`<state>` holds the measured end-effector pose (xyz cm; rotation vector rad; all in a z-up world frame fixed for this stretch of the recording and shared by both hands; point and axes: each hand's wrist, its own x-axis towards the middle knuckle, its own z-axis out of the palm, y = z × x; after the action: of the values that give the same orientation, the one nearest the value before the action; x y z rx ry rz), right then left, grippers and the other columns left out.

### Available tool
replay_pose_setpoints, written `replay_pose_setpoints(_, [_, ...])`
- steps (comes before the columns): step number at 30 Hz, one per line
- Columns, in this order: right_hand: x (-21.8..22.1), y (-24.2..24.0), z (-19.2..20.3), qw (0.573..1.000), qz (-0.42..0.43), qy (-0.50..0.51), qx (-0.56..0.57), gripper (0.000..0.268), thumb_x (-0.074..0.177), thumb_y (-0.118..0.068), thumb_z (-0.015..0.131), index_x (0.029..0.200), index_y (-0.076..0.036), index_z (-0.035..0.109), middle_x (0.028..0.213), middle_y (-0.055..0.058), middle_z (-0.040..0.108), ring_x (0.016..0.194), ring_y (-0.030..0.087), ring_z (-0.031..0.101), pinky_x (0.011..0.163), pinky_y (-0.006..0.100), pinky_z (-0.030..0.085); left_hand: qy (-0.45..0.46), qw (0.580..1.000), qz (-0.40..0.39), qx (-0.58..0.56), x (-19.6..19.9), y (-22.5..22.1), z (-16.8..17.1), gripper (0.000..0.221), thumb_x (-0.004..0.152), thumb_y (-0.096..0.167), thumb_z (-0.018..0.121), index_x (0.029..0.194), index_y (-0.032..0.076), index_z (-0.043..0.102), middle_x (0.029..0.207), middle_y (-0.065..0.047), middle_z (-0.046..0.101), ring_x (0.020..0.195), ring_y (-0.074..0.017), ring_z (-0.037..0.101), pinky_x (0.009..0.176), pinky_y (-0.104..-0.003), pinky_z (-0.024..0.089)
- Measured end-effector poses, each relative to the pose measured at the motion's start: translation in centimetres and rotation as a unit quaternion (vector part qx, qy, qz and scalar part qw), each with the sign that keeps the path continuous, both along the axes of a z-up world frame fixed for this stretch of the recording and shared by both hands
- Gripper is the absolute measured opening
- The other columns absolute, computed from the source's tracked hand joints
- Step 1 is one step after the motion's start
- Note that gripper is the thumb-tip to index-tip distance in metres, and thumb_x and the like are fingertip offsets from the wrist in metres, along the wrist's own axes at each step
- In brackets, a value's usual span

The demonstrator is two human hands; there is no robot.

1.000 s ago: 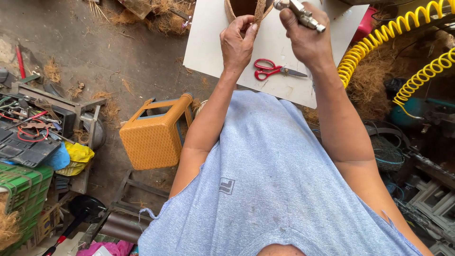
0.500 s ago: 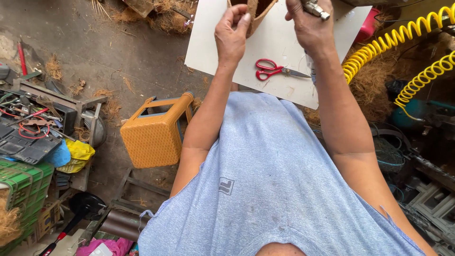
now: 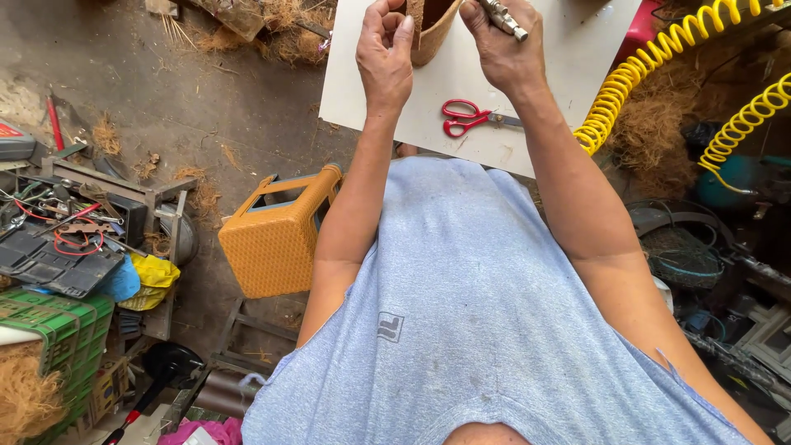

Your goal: The person is using a pneumatic spray gun to apply a final coating to a cone-shaped object made of coconut fiber.

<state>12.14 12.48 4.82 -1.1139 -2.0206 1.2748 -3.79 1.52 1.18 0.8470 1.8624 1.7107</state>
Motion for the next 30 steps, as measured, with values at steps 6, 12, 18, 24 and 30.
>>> replay_pose_setpoints(6, [-0.1,-0.1,0.8,1.0,-0.01,-0.007,0.011,0.053,0.112,-0.046,0.073,0.078,-0.01,0.054,0.07,-0.001,0.055,0.064,0.011,0.047,0.057,0.032,0.04,-0.011,0.999,-0.024,0.023,0.4,0.4,2.2,0.018,0.094,0.022,0.068,0.106,0.015,0.057,0.088,0.002,0.058,0.08,-0.0117,0.058,0.076,-0.027,0.054])
replay_pose_setpoints(12, [-0.2,-0.2,1.6,0.999,0.041,0.003,-0.022,0.044,0.112,-0.05,0.065,0.091,-0.011,0.063,0.076,-0.001,0.056,0.069,0.011,0.05,0.06,0.029,0.042,0.054,0.997,-0.016,-0.048,0.5,1.2,3.8,0.027,0.083,0.023,0.077,0.09,0.013,0.053,0.076,0.004,0.056,0.068,-0.0122,0.056,0.066,-0.03,0.052])
replay_pose_setpoints(18, [-0.1,-0.9,3.0,0.999,0.026,0.027,-0.025,0.041,0.107,-0.05,0.065,0.114,-0.01,0.073,0.079,0.001,0.064,0.072,0.011,0.059,0.066,0.028,0.052,0.13,0.986,0.011,-0.1,-0.6,2.5,2.9,0.02,0.085,0.028,0.072,0.083,0.013,0.059,0.076,-0.002,0.063,0.067,-0.0161,0.061,0.06,-0.034,0.052])
replay_pose_setpoints(24, [2.6,-1.3,1.9,0.998,-0.004,0.053,-0.043,0.042,0.109,-0.046,0.068,0.099,-0.005,0.067,0.083,0.007,0.069,0.079,0.016,0.067,0.069,0.029,0.052,0.075,0.982,0.098,-0.14,-5.7,3.2,-3.5,0.028,0.089,0.032,0.067,0.076,0.014,0.051,0.076,-0.002,0.056,0.064,-0.0132,0.053,0.056,-0.03,0.051])
replay_pose_setpoints(30, [2.8,-2.8,2.2,0.996,-0.004,0.045,-0.073,0.046,0.106,-0.05,0.068,0.105,-0.004,0.071,0.084,0.007,0.067,0.08,0.015,0.067,0.067,0.029,0.052,0.126,0.973,0.029,-0.189,-9.2,1.2,-4.5,0.056,0.102,0.045,0.056,0.141,0.005,0.057,0.152,-0.015,0.053,0.139,-0.035,0.056,0.115,-0.043,0.048])
